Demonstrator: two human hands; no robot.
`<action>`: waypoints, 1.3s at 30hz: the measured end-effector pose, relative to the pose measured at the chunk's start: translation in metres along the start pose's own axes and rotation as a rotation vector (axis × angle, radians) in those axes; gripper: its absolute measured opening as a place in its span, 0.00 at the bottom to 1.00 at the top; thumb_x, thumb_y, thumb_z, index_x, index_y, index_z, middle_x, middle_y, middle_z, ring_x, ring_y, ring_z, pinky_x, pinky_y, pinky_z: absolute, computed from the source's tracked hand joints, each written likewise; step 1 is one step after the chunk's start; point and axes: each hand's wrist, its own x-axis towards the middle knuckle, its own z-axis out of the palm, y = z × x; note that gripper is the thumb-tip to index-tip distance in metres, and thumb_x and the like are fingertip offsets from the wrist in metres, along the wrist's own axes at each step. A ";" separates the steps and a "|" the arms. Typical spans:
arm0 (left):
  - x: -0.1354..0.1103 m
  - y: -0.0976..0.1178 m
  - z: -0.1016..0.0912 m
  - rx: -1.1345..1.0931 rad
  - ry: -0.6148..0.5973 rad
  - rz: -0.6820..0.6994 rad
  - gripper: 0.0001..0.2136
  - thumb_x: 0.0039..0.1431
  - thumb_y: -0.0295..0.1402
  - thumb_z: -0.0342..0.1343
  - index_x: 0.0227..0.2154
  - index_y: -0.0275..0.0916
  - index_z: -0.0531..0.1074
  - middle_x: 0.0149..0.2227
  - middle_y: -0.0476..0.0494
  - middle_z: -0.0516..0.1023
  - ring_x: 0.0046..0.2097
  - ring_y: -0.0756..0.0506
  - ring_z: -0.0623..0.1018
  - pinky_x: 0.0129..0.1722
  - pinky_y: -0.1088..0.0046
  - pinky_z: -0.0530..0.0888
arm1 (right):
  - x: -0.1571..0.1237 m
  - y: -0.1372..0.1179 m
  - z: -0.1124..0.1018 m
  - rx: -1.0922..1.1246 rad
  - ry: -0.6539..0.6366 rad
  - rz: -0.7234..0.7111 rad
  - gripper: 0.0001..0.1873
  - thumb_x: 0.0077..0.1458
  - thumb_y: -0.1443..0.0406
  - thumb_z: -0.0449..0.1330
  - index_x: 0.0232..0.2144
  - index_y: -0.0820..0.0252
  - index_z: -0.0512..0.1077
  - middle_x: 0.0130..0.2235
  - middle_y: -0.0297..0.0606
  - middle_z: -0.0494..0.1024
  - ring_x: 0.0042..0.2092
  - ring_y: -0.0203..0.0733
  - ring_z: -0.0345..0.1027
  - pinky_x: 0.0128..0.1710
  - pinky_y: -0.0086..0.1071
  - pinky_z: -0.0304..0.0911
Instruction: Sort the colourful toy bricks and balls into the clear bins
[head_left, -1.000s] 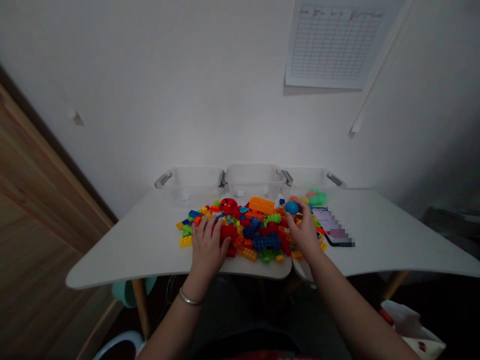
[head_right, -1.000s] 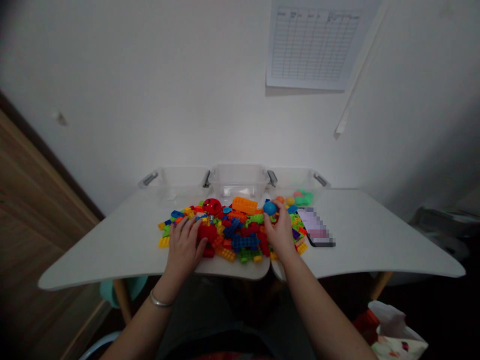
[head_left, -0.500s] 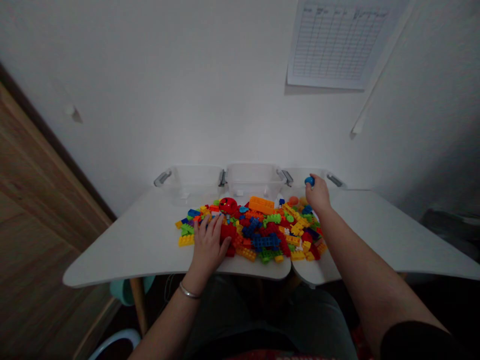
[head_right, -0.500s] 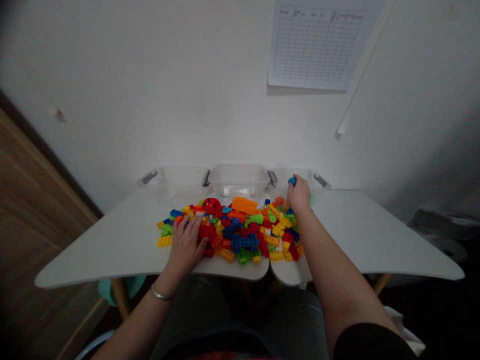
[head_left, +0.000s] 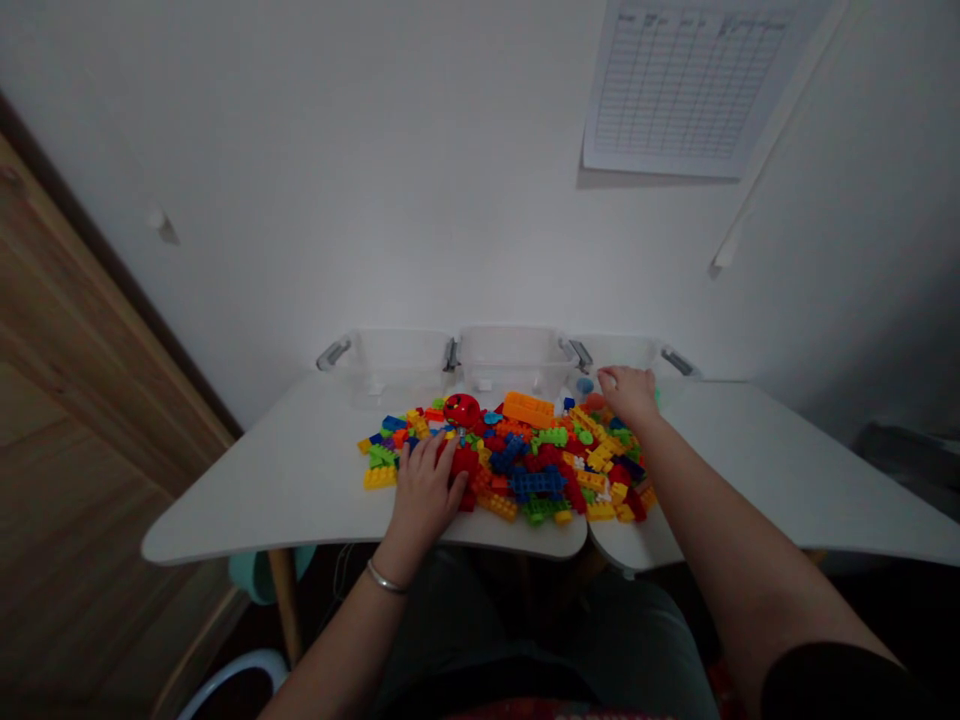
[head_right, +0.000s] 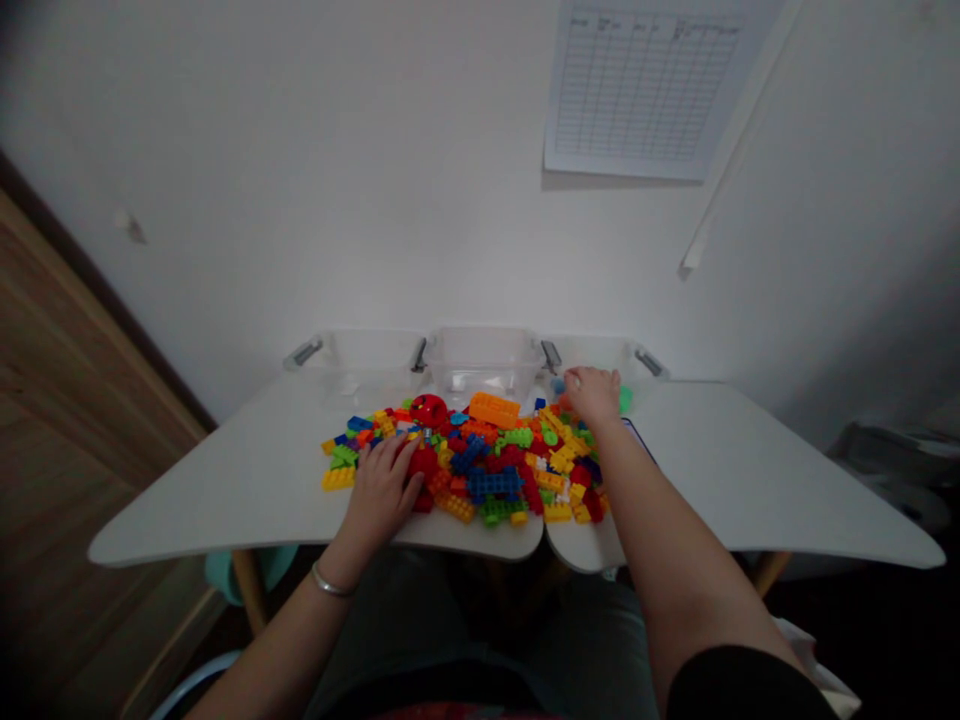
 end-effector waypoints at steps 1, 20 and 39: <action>0.000 0.000 0.000 0.001 0.001 0.001 0.23 0.62 0.39 0.47 0.58 0.36 0.65 0.58 0.33 0.68 0.59 0.33 0.66 0.61 0.45 0.56 | 0.000 0.002 -0.001 0.046 0.032 -0.018 0.20 0.62 0.61 0.47 0.42 0.61 0.76 0.46 0.48 0.78 0.49 0.52 0.68 0.55 0.49 0.51; -0.003 0.003 -0.006 -0.006 0.083 0.034 0.24 0.62 0.42 0.49 0.57 0.34 0.66 0.56 0.35 0.72 0.61 0.31 0.62 0.62 0.43 0.54 | -0.151 -0.083 -0.034 0.436 -0.053 -0.467 0.18 0.53 0.60 0.62 0.47 0.54 0.72 0.52 0.43 0.73 0.55 0.51 0.63 0.58 0.52 0.57; -0.003 0.003 -0.007 -0.013 0.065 0.029 0.24 0.61 0.42 0.50 0.56 0.34 0.67 0.56 0.36 0.72 0.61 0.31 0.62 0.63 0.41 0.50 | -0.156 -0.085 -0.027 0.588 0.050 -0.293 0.15 0.54 0.65 0.59 0.46 0.55 0.73 0.49 0.43 0.75 0.51 0.50 0.67 0.54 0.49 0.62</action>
